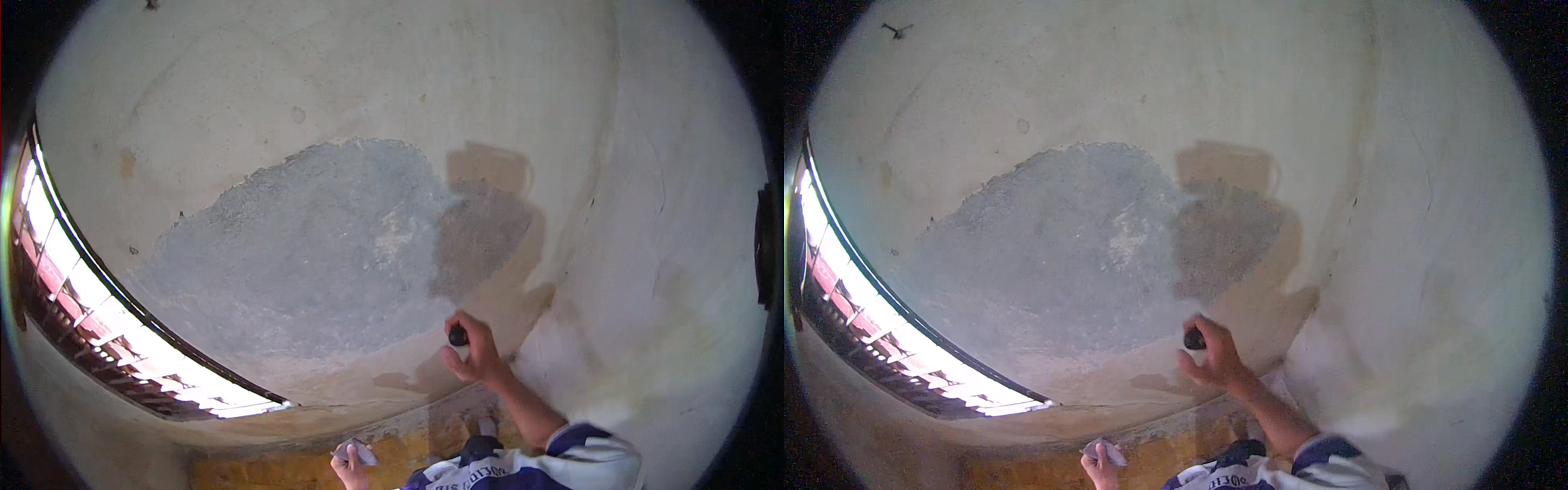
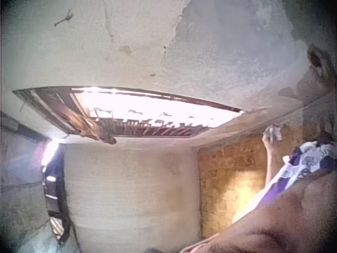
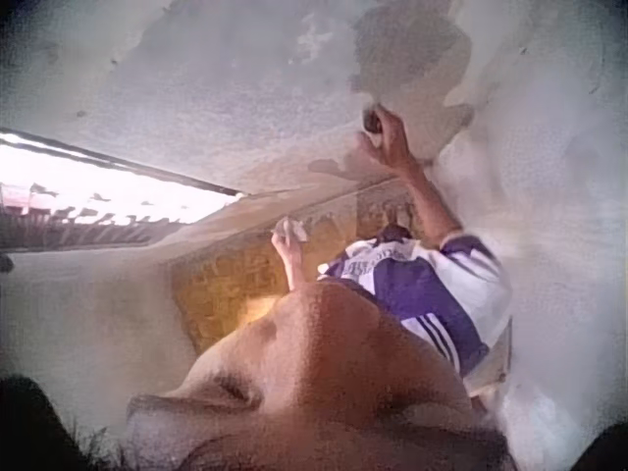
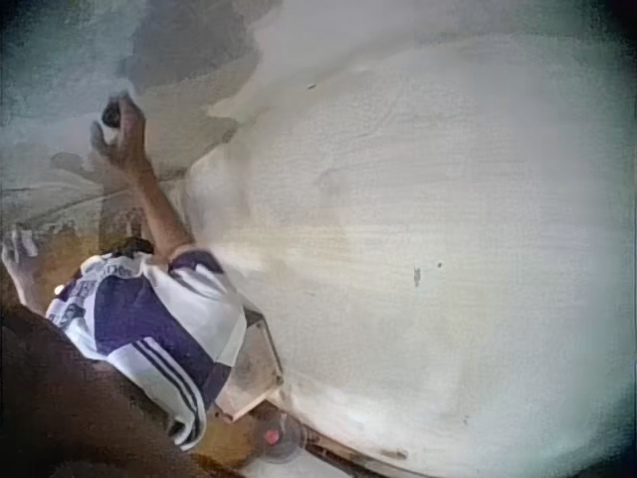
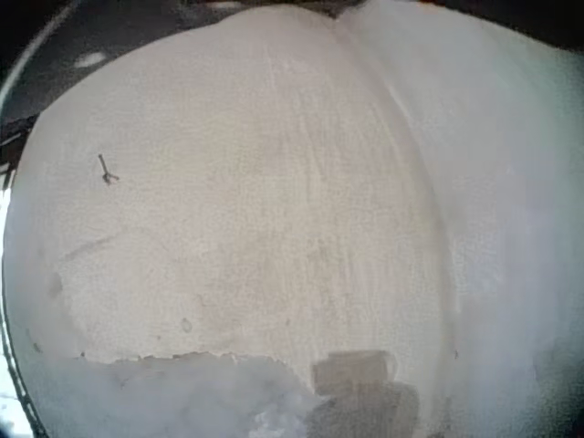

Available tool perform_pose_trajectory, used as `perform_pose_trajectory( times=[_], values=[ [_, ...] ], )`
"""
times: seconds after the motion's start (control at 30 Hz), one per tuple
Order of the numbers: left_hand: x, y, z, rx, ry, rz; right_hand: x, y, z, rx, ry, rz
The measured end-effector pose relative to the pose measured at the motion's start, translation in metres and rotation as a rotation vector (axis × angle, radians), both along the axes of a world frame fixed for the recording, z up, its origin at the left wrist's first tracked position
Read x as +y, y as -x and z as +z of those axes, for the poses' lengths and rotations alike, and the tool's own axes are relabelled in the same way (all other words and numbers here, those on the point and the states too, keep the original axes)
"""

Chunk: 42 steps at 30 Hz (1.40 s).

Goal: The person scrapes peeling paint from a wall using a putty knife or scraper tool.

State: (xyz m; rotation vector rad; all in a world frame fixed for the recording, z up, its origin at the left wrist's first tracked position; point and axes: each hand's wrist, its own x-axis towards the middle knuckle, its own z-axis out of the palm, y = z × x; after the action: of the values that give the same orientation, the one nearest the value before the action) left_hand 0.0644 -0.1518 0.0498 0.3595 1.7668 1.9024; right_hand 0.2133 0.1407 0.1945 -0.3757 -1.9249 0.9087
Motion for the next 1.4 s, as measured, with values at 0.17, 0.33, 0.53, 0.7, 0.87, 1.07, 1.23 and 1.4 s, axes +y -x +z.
perform_pose_trajectory(
  times=[0.17,0.33,0.53,0.7,0.87,1.07,1.23,1.4],
  values=[
    [0.023,0.005,-0.050,0.201,0.028,0.020,-0.031,-0.071,-0.098,-0.413,0.329,-0.031],
    [0.084,-0.006,0.005,0.052,0.096,0.025,-0.038,-0.125,-0.100,-0.434,0.366,-0.100],
    [0.179,0.038,0.127,1.172,0.002,0.061,-0.015,-0.160,-0.096,-0.491,0.333,-0.178],
    [0.253,0.033,0.279,1.692,-0.169,0.627,-0.005,-0.191,-0.101,-0.450,0.256,-0.206],
    [0.324,0.014,0.264,1.915,-0.064,0.587,-0.001,-0.221,-0.109,-0.420,0.337,-0.188],
    [0.382,-0.068,0.113,2.021,-0.104,-0.291,0.015,-0.266,-0.132,-0.396,0.370,-0.220],
    [0.410,-0.083,0.071,2.307,-0.050,-0.617,0.035,-0.287,-0.124,-0.398,0.334,-0.218],
    [0.421,-0.069,0.178,2.362,-0.116,-0.295,0.056,-0.316,-0.145,-0.354,0.415,-0.239]
  ],
)
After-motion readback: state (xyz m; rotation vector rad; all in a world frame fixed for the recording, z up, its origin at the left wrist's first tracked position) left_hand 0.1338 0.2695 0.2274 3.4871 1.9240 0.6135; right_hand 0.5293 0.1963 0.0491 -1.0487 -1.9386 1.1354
